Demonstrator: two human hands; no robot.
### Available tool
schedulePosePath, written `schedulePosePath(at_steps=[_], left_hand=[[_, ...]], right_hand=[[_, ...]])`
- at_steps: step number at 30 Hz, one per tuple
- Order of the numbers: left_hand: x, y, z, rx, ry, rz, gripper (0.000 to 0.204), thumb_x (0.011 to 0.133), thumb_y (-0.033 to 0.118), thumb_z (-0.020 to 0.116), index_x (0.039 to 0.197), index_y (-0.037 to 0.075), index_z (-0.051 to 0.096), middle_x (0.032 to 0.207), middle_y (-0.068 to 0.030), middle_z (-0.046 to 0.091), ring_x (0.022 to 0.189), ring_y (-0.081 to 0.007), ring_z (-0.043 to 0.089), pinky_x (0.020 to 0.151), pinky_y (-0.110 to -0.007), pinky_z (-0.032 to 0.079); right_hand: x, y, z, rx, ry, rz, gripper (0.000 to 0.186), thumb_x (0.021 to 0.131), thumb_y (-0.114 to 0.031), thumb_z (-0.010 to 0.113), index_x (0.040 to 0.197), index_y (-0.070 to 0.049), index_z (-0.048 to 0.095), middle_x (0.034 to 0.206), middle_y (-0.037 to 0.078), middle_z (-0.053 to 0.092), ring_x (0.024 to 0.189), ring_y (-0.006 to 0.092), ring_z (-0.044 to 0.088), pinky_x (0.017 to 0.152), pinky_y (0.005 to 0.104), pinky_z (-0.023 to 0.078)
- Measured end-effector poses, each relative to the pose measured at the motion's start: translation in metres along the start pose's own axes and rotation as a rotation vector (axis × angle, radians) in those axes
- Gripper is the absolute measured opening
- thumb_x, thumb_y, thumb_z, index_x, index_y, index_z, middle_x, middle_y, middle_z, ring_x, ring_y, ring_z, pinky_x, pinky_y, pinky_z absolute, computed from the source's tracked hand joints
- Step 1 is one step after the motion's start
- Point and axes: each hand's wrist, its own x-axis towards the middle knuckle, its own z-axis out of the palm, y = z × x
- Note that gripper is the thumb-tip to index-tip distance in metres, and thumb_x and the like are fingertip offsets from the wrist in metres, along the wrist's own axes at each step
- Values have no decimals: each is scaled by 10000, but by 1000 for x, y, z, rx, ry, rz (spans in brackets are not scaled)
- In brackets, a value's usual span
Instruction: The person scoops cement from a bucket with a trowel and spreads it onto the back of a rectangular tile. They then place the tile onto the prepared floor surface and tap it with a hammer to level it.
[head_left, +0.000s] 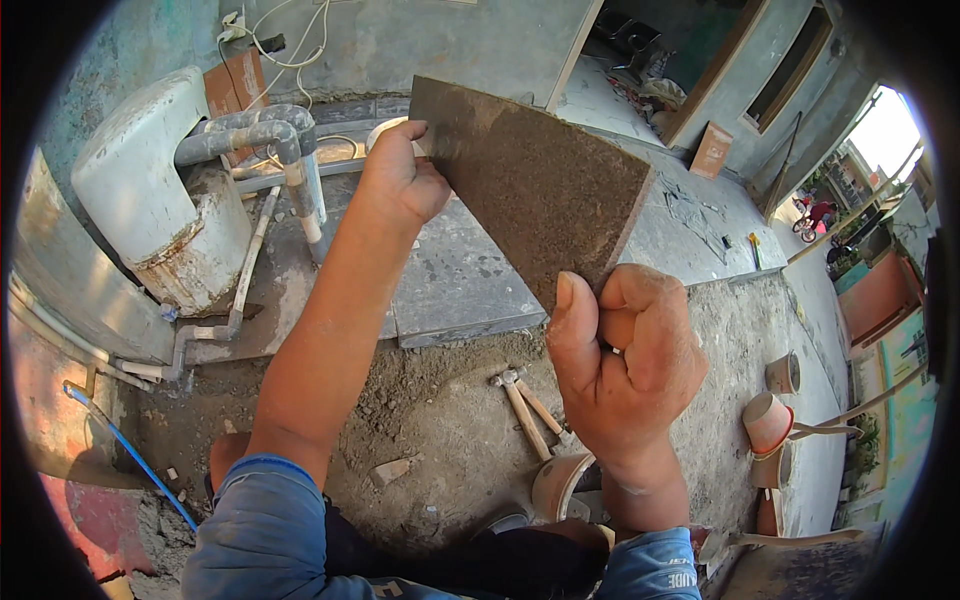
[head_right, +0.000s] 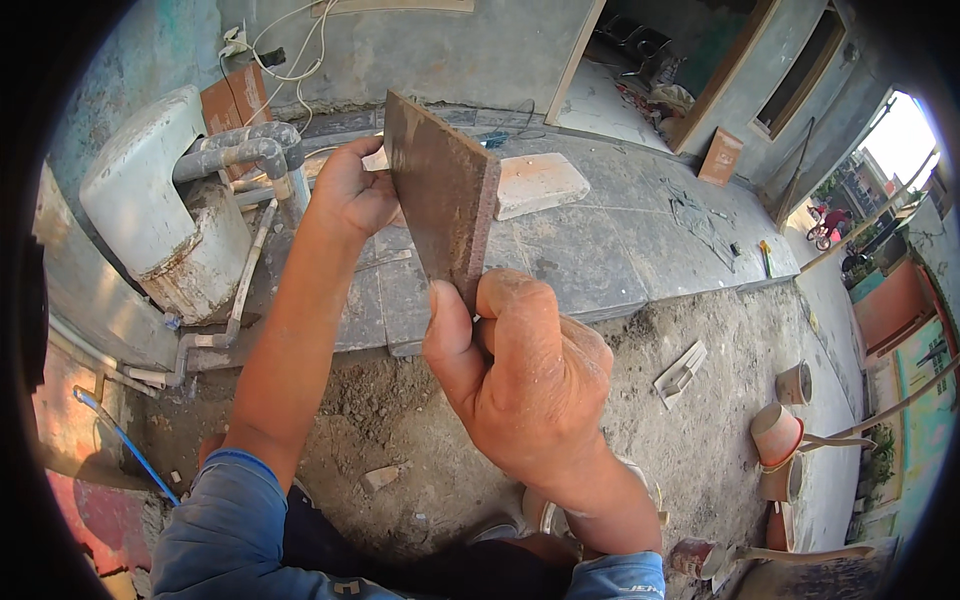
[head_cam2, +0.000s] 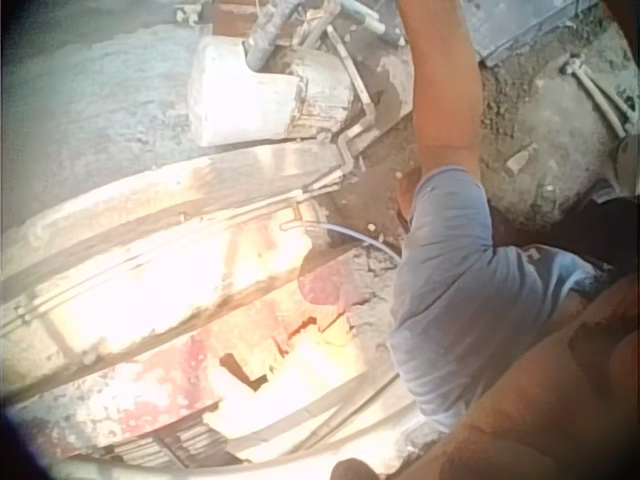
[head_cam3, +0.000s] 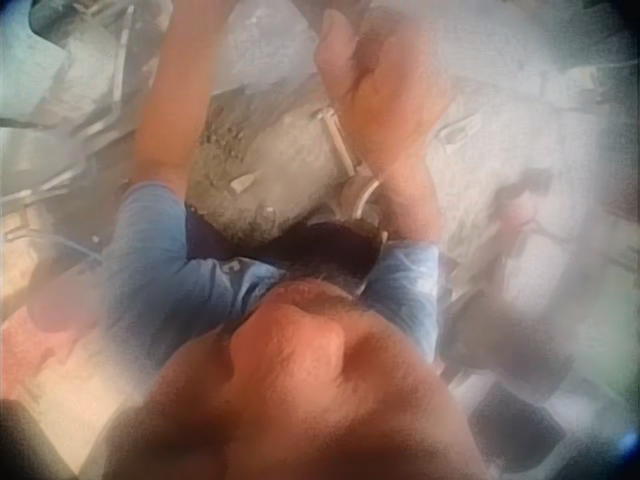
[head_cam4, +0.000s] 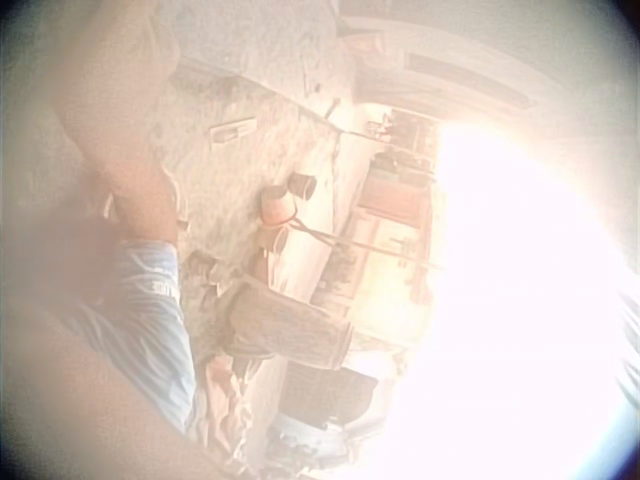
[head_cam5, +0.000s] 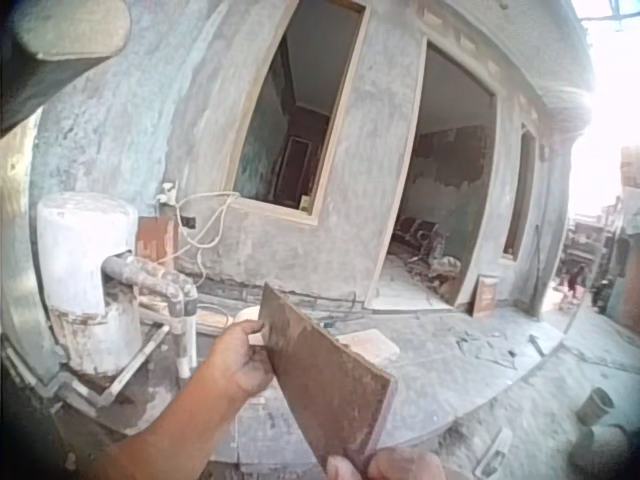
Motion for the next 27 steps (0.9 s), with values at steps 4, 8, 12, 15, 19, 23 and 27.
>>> schedulePosePath(at_steps=[4, 8, 12, 15, 19, 23, 27], left_hand=[[-18, -4, 14, -88, -19, 75, 431, 982, 262, 357, 1233, -73, 458, 1336, -232, 481, 1268, -305, 473, 1135, -453, 315], [-19, -3, 11, -112, -32, 112, 473, 986, 305, 323, 1231, -79, 449, 1344, -242, 464, 1285, -312, 456, 1132, -467, 314], [-21, 3, 8, -68, -36, 25, 532, 986, 365, 337, 1254, -89, 412, 1362, -257, 428, 1303, -345, 428, 1125, -492, 308], [-20, 4, 4, -51, -61, -4, 567, 987, 395, 338, 1266, -96, 391, 1371, -262, 411, 1317, -358, 406, 1127, -504, 298], [-18, 8, -5, -42, -106, -61, 587, 988, 409, 333, 1274, -103, 374, 1380, -263, 398, 1322, -356, 400, 1128, -504, 295], [-18, 12, -4, -23, -63, -66, 584, 992, 427, 305, 1283, -68, 409, 1367, -239, 432, 1296, -349, 430, 1113, -501, 315], [-14, 10, -9, 40, -146, -27, 752, 957, 552, 345, 1366, -75, 280, 1378, -309, 373, 1305, -430, 374, 1104, -566, 284]], right_hand=[[2, 2, -3, -44, -25, -7, 212, 832, -70, 729, 887, -30, 528, 542, 6, 474, 398, 141, 495, 396, 273, 389], [5, 1, -3, -37, -30, -37, 214, 828, -69, 730, 889, -33, 528, 546, 10, 474, 401, 153, 497, 400, 283, 395], [4, 2, -5, -9, -25, -65, 216, 824, -60, 728, 899, -22, 529, 549, 18, 474, 403, 168, 503, 403, 294, 399], [3, 2, -8, -25, -33, -91, 226, 817, -54, 730, 905, -7, 528, 559, 32, 486, 410, 186, 514, 404, 303, 405], [2, 0, -9, 12, -75, -93, 246, 795, -46, 741, 919, 16, 539, 580, 53, 515, 424, 203, 531, 403, 317, 414], [3, -3, -9, 13, -85, -91, 248, 797, -66, 750, 902, 4, 536, 549, 51, 537, 422, 199, 539, 413, 295, 420], [1, -2, -15, -17, -175, -99, 256, 803, -80, 757, 870, -17, 517, 542, 45, 554, 421, 184, 544, 420, 280, 424]])
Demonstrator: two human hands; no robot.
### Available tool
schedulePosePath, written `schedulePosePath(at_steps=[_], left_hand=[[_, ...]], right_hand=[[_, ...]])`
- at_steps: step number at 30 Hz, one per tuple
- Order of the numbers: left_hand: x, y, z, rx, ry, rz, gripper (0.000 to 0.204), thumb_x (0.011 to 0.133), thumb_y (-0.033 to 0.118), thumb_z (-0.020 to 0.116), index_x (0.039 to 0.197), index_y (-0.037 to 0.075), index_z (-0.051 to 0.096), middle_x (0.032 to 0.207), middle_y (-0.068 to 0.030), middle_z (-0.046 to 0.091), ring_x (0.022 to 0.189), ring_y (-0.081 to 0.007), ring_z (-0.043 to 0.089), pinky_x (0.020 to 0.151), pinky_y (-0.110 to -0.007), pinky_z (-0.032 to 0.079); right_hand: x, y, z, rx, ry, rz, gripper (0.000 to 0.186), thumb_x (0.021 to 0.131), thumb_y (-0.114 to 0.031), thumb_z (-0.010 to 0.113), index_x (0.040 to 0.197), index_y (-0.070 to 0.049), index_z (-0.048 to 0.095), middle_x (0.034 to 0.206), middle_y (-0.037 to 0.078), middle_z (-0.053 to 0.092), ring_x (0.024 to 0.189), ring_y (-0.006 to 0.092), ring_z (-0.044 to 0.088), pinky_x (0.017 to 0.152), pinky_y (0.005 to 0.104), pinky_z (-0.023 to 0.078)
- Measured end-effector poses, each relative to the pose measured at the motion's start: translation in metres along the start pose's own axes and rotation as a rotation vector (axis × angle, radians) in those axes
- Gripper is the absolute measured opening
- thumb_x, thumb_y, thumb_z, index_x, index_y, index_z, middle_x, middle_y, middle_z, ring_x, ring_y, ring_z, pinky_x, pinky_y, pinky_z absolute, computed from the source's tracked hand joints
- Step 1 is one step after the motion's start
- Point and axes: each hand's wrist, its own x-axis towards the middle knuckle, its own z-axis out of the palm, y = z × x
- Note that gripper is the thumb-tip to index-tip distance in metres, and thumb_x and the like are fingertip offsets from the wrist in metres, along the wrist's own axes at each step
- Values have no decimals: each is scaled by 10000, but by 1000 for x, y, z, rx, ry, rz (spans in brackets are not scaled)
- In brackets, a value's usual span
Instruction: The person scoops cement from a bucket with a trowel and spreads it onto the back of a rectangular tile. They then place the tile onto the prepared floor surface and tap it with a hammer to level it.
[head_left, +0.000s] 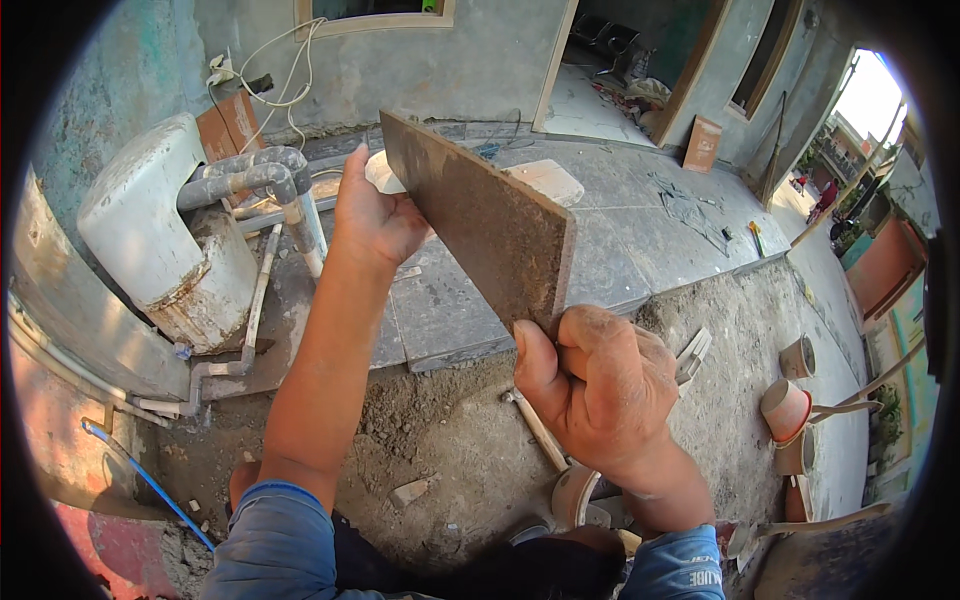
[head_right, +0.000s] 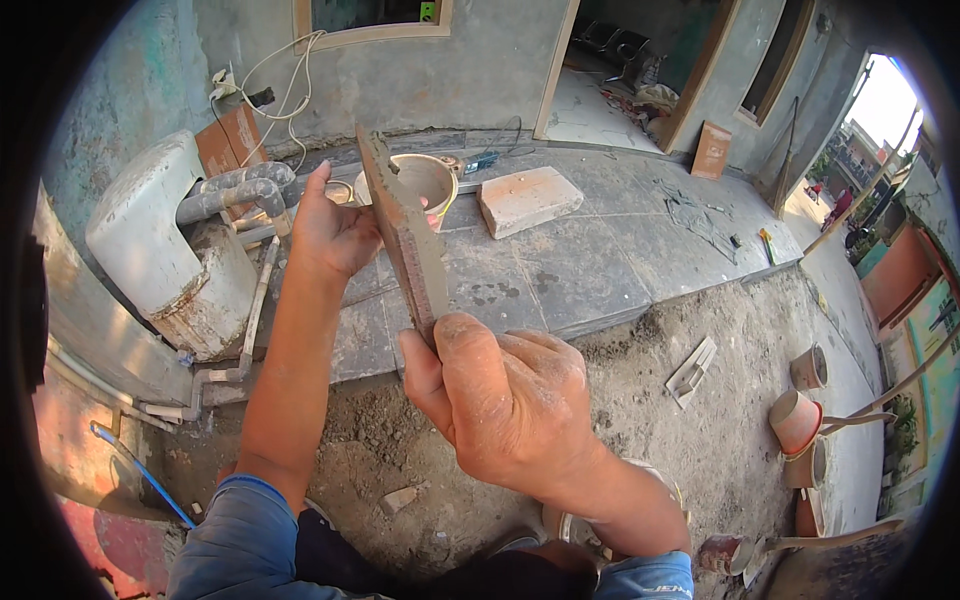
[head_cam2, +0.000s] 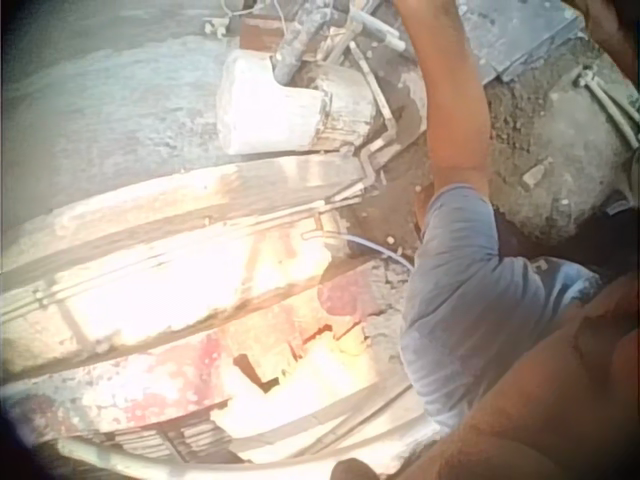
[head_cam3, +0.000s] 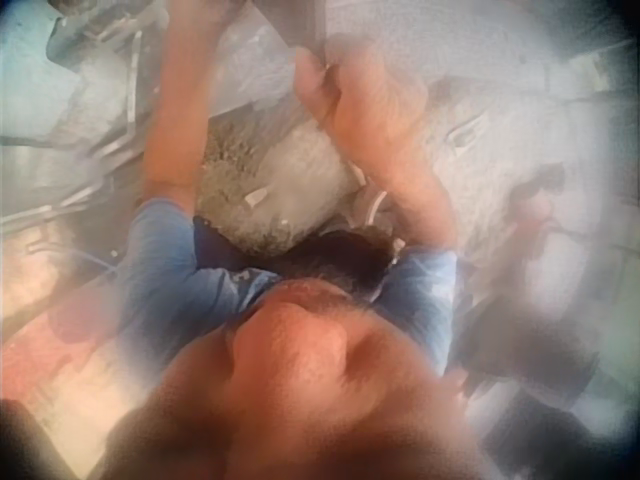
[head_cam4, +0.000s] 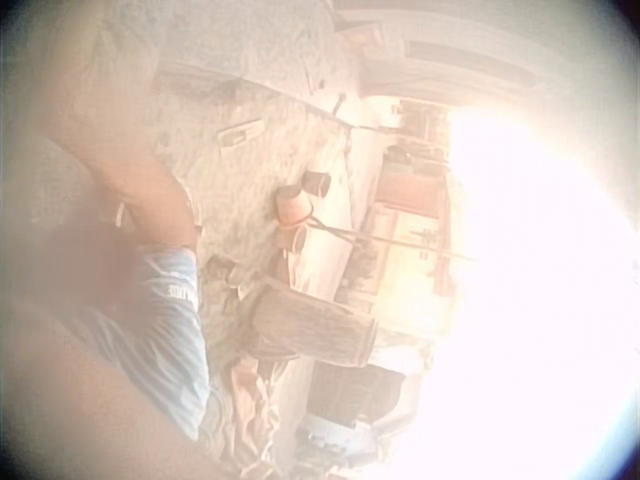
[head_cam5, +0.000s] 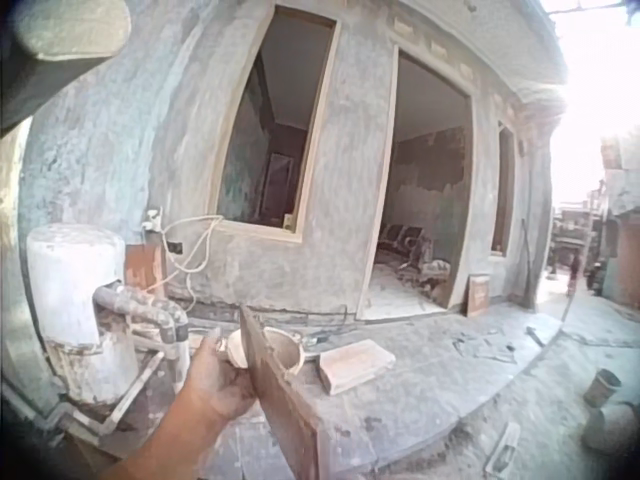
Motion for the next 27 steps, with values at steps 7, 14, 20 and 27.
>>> schedulePosePath(at_steps=[7, 14, 20, 27], left_hand=[[-25, -14, 4, 234, -97, -175, 994, 834, 810, 333, 1377, -22, 351, 1300, -281, 439, 1162, -382, 501, 1040, -561, 387], [-21, -55, -25, -254, -82, 105, 987, 828, 763, 417, 1337, -73, 288, 1236, -252, 420, 1164, -362, 484, 1064, -554, 367], [-10, -78, -38, -462, -388, 182, 956, 793, 699, 557, 1353, -42, 331, 1263, -219, 442, 1232, -347, 454, 1123, -532, 287], [23, -86, -61, -517, -676, 323, 906, 763, 474, 708, 1401, -28, 305, 1380, -247, 338, 1307, -385, 353, 1120, -562, 281]], right_hand=[[-29, 34, -2, -148, -59, -349, 165, 821, -160, 704, 894, -56, 599, 553, -42, 409, 431, 73, 422, 390, 249, 319], [-74, 65, 15, -107, 107, -122, 313, 832, -312, 724, 882, -89, 509, 618, -10, 529, 486, 118, 506, 441, 277, 369], [-105, 37, 41, 1576, -79, 1073, 787, 954, -626, 272, 1451, -22, 184, 1210, 194, 564, 895, 274, 672, 728, 386, 575], [-88, 6, 50, 2282, -178, 894, 947, 849, -783, 223, 1526, -135, 88, 1452, 149, 369, 1223, 357, 524, 946, 544, 489]])
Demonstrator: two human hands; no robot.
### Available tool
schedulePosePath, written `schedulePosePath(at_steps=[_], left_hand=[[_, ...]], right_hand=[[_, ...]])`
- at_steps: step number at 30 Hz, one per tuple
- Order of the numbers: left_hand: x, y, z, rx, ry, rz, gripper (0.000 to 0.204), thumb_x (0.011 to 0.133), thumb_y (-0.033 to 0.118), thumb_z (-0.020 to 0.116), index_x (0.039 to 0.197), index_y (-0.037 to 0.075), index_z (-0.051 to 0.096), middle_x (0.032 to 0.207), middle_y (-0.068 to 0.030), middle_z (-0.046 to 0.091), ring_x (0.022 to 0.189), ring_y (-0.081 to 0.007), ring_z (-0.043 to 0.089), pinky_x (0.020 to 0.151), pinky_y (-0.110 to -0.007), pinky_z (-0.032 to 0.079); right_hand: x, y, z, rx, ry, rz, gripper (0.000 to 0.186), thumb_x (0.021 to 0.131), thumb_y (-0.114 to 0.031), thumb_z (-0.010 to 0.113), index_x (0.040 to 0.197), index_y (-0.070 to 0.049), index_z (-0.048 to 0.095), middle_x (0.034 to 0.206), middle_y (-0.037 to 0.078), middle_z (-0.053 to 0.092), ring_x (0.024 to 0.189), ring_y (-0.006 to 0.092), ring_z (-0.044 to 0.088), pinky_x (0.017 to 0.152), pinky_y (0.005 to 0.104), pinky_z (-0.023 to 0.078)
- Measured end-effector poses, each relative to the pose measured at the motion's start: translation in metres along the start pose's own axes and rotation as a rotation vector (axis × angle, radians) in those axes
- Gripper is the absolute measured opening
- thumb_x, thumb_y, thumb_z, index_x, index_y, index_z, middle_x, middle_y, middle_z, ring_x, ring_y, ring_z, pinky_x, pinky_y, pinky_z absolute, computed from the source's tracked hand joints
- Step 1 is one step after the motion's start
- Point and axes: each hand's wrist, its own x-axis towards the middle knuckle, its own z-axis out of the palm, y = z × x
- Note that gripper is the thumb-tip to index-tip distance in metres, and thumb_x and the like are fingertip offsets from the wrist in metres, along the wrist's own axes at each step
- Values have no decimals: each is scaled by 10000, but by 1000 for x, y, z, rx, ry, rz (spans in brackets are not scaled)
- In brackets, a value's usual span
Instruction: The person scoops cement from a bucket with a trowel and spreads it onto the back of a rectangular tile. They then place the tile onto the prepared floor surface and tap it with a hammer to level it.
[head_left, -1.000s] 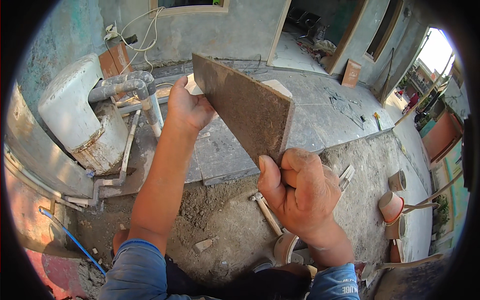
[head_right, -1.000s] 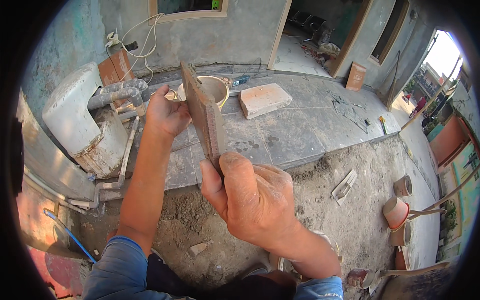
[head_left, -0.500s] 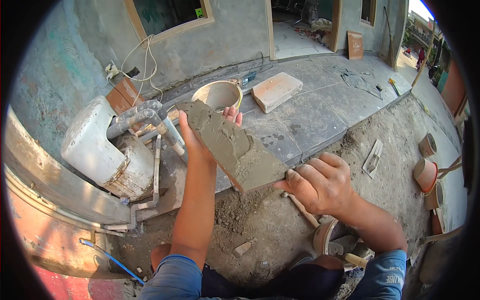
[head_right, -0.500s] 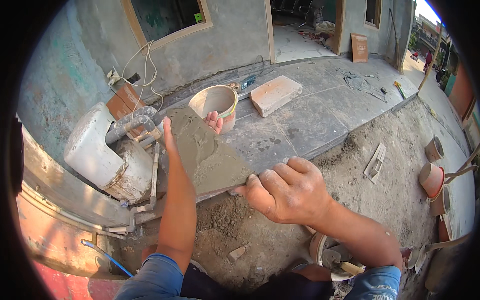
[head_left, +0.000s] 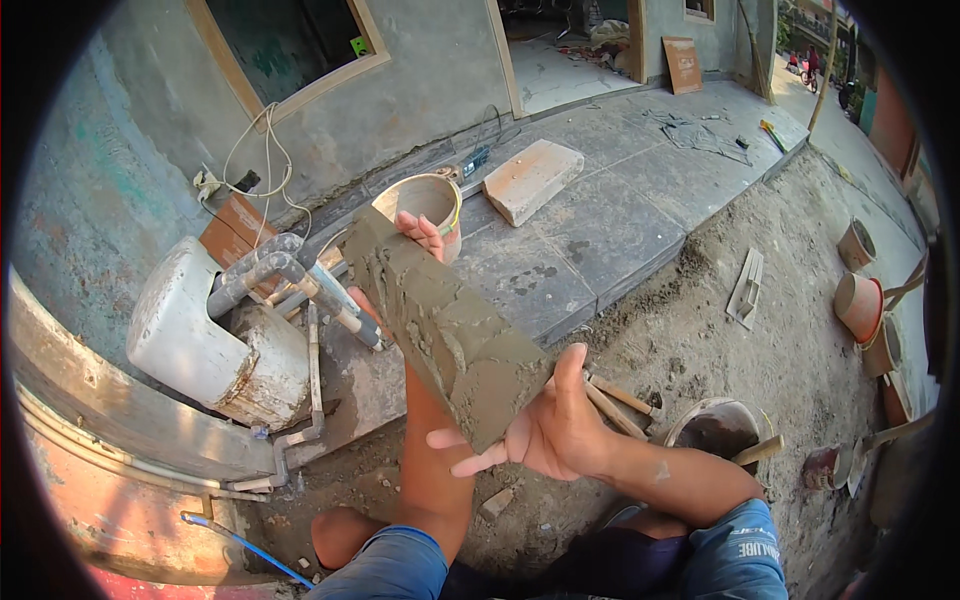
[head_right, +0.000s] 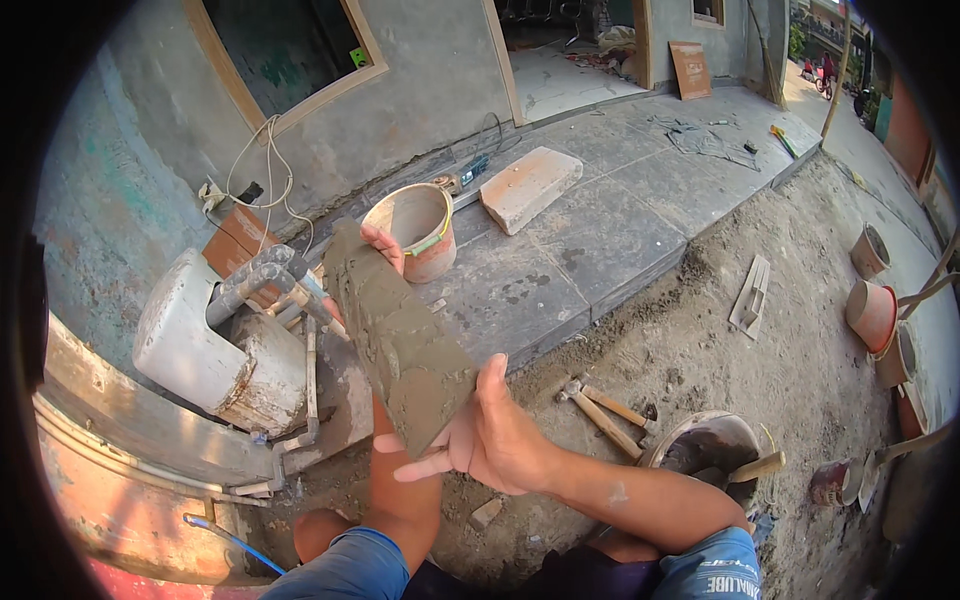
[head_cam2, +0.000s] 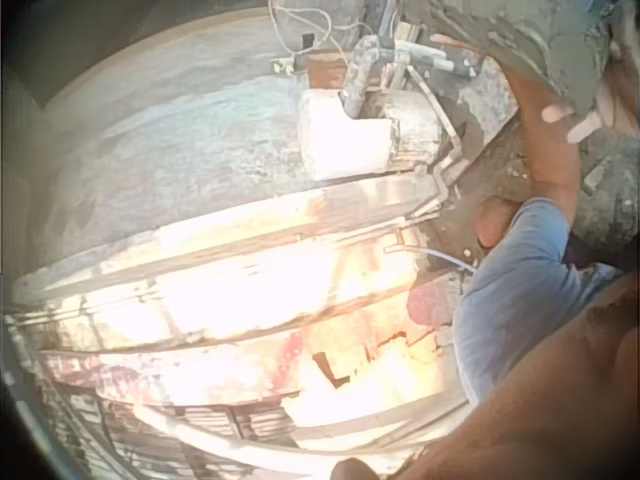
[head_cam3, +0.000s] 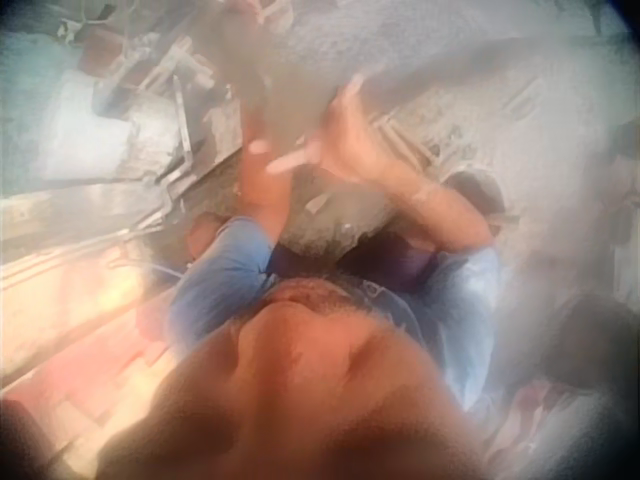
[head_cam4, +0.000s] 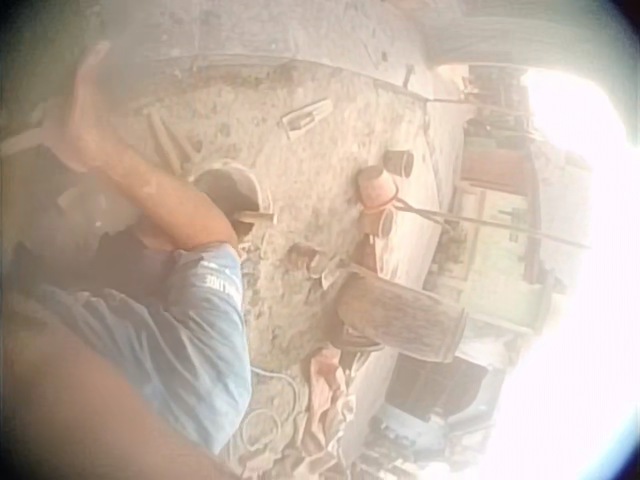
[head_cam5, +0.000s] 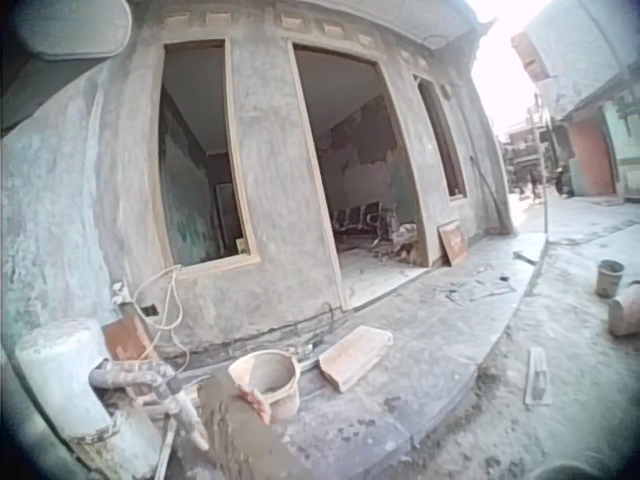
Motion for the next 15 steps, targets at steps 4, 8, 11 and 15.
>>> schedulePosePath(at_steps=[4, 8, 11, 15], left_hand=[[13, -3, 0, -162, 51, 32, 968, 660, 344, 841, 1407, -3, 333, 1326, -237, 417, 1273, -365, 408, 1131, -535, 272], [15, -27, 55, -561, 520, 284, 1014, 655, 322, 852, 1437, -7, 296, 1393, -248, 376, 1312, -376, 368, 1131, -568, 250], [4, -24, 36, -161, -164, -126, 1041, 662, 372, 852, 1449, -5, 284, 1454, -238, 327, 1348, -372, 337, 1138, -572, 232], [-4, -11, 10, 459, 129, -317, 1048, 736, 559, 751, 1469, 4, 248, 1471, -245, 323, 1386, -356, 294, 1147, -576, 195]], right_hand=[[1, 12, 6, 342, -125, 20, 1041, 785, -855, 274, 1541, -178, 43, 1511, 204, 277, 1254, 509, 443, 987, 592, 439], [-2, 7, 12, 208, -48, 47, 850, 927, -647, 404, 1537, -167, 56, 1478, 237, 313, 1226, 500, 478, 972, 565, 465], [-3, 5, 18, 225, -35, 39, 782, 953, -397, 513, 1538, -169, 48, 1453, 226, 343, 1166, 432, 549, 892, 503, 518], [-8, -13, 18, 110, -12, 10, 794, 957, -401, 515, 1544, -181, 28, 1439, 154, 360, 1137, 349, 578, 854, 443, 530]])
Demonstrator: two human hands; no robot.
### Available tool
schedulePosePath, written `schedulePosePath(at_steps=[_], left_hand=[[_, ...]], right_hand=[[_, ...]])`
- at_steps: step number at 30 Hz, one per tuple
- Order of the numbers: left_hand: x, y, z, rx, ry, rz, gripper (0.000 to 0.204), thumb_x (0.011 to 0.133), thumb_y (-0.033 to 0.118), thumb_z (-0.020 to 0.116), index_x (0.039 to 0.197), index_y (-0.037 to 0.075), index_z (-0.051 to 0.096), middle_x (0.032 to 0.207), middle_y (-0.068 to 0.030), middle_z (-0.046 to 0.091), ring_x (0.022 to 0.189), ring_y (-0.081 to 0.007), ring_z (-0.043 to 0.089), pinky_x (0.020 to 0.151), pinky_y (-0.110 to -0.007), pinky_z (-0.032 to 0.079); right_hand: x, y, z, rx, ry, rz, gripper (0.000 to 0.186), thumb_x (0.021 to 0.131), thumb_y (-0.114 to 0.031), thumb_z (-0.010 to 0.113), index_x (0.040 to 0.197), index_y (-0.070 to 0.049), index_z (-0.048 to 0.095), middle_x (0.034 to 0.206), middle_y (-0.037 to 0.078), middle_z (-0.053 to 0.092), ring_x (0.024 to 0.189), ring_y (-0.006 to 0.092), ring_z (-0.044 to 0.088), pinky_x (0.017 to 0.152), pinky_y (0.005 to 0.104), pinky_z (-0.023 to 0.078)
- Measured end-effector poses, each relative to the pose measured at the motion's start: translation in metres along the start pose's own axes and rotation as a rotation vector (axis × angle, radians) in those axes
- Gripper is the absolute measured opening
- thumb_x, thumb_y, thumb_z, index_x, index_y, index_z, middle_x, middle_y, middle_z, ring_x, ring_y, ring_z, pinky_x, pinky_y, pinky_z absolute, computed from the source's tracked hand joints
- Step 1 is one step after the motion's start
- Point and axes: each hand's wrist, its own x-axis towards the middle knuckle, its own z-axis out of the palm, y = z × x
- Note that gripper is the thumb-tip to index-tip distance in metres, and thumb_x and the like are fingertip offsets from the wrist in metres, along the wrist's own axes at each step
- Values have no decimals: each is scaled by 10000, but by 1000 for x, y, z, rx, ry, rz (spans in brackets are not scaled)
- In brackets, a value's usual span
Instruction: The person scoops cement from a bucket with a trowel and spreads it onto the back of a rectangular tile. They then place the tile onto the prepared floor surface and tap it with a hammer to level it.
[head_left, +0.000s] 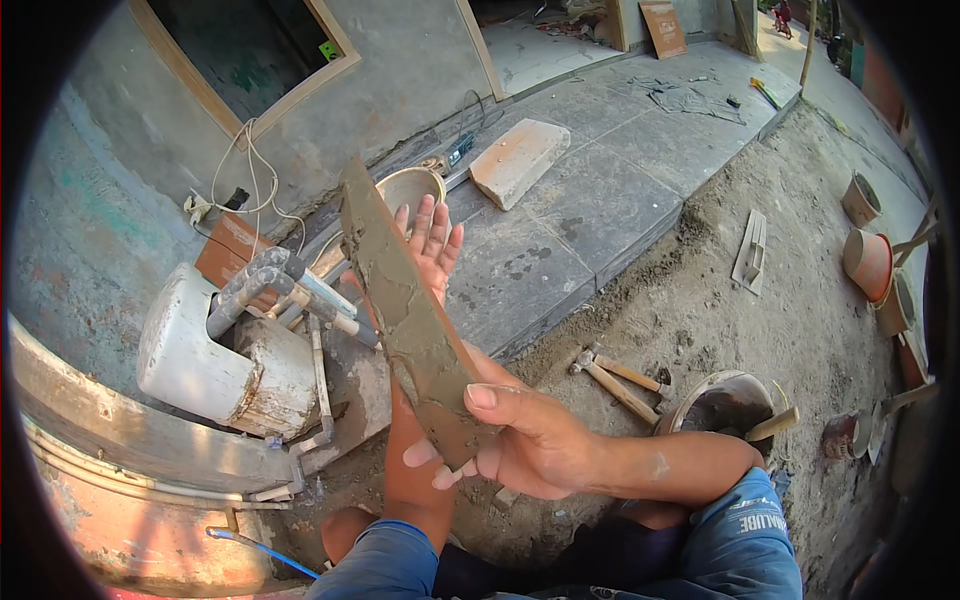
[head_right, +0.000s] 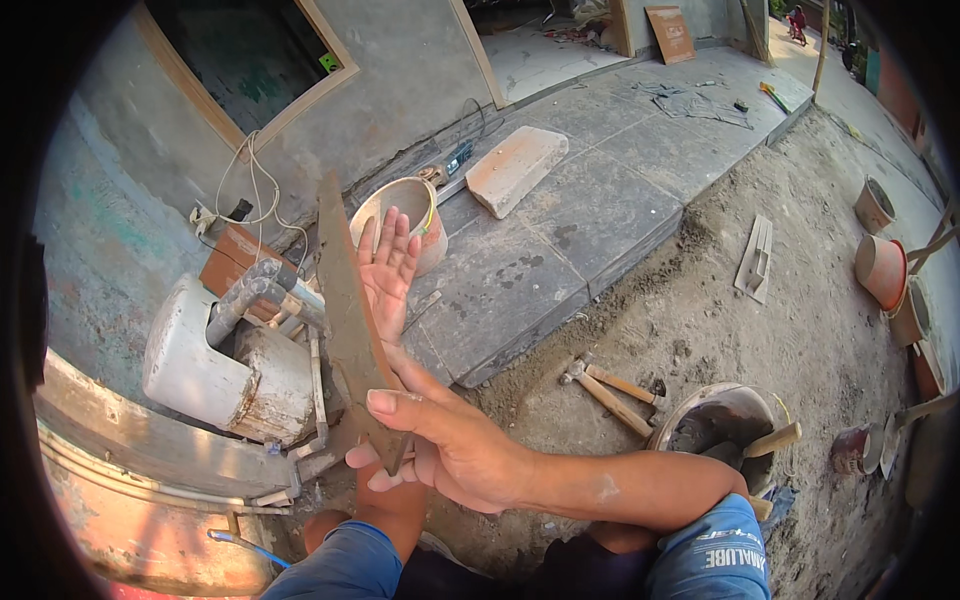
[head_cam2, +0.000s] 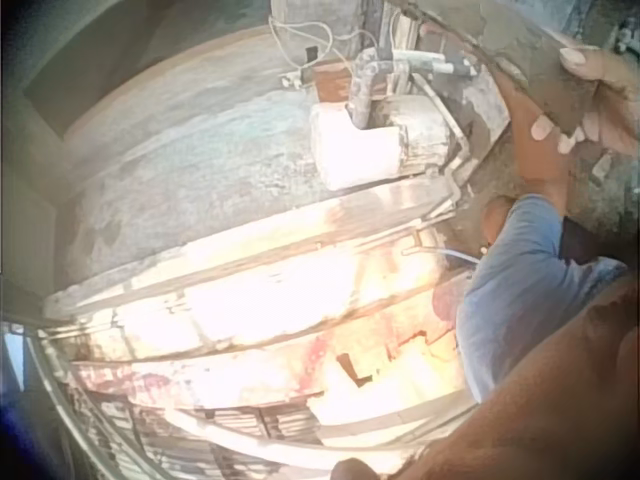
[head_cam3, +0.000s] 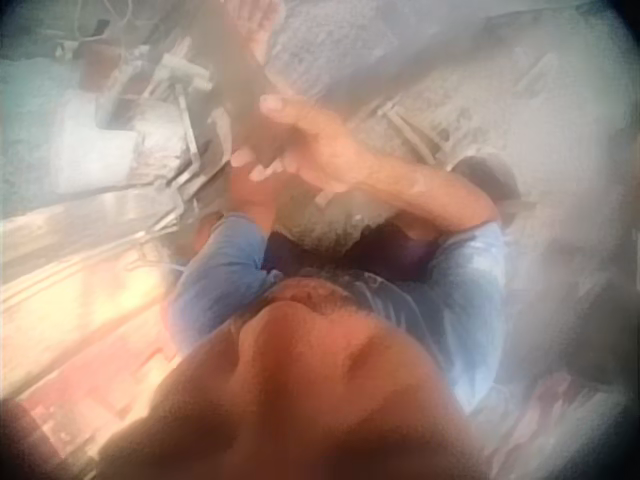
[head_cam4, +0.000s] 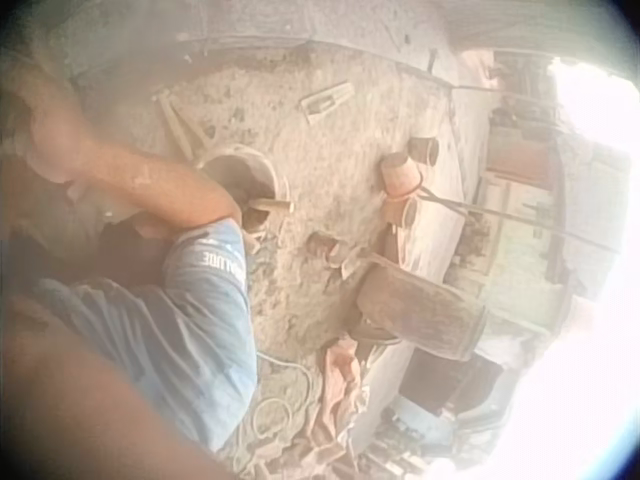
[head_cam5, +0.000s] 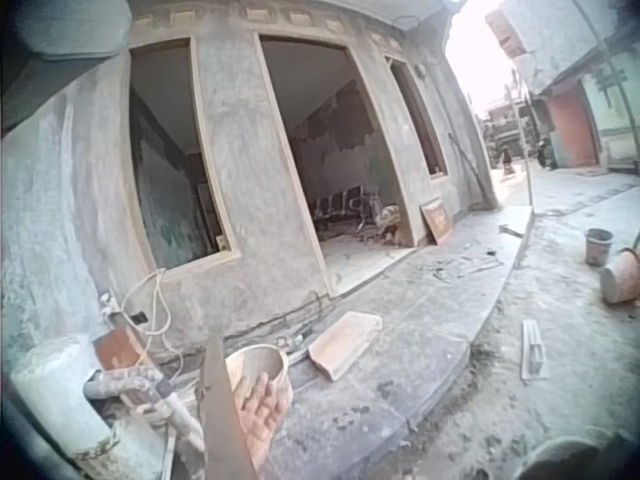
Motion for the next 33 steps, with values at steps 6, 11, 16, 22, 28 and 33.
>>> schedulePosePath(at_steps=[6, 11, 16, 22, 28, 33], left_hand=[[0, 70, -15, 326, 193, -517, 1160, 769, 747, 582, 1432, -97, 138, 1285, -344, 474, 1185, -461, 518, 959, -639, 431], [18, 52, 10, 694, 349, -626, 1036, 728, 774, 600, 1408, 57, 290, 1182, -255, 520, 981, -403, 621, 784, -624, 507], [3, 25, 2, 644, 486, -693, 943, 735, 678, 681, 1416, 144, 306, 1136, -201, 526, 886, -380, 632, 780, -625, 529], [6, 20, 16, 678, 393, -689, 827, 778, 561, 708, 1340, 27, 421, 1099, -198, 539, 856, -351, 644, 718, -551, 585], [19, 36, 47, 809, 392, -701, 698, 796, 486, 700, 1200, -57, 530, 947, -238, 633, 772, -340, 685, 681, -496, 609], [32, 33, 63, 777, 370, -734, 660, 812, 446, 681, 1179, -82, 533, 951, -219, 642, 739, -328, 690, 644, -466, 611]], right_hand=[[-9, -7, -1, -255, 303, 61, 914, 892, -425, 649, 1551, -159, 74, 1148, 57, 485, 945, 157, 527, 752, 345, 508], [-11, -5, -11, -398, 478, 80, 956, 864, -435, 676, 1549, -113, 93, 1058, 46, 507, 902, 131, 498, 739, 333, 500], [-20, -3, -18, -438, 480, 123, 981, 853, -458, 681, 1548, -103, 85, 1130, 72, 515, 953, 155, 508, 772, 352, 501], [-18, 9, -19, -600, 469, 28, 991, 855, -475, 668, 1496, 56, 131, 1404, 273, 402, 1265, 314, 436, 953, 373, 453], [-9, -7, 9, -623, 412, -75, 993, 860, -444, 675, 1438, 171, 150, 1357, 326, 407, 1226, 302, 465, 930, 308, 440], [-1, -17, 17, -664, 415, -135, 929, 874, -423, 616, 1382, 232, 197, 1343, 436, 375, 1248, 420, 480, 1036, 376, 402]])
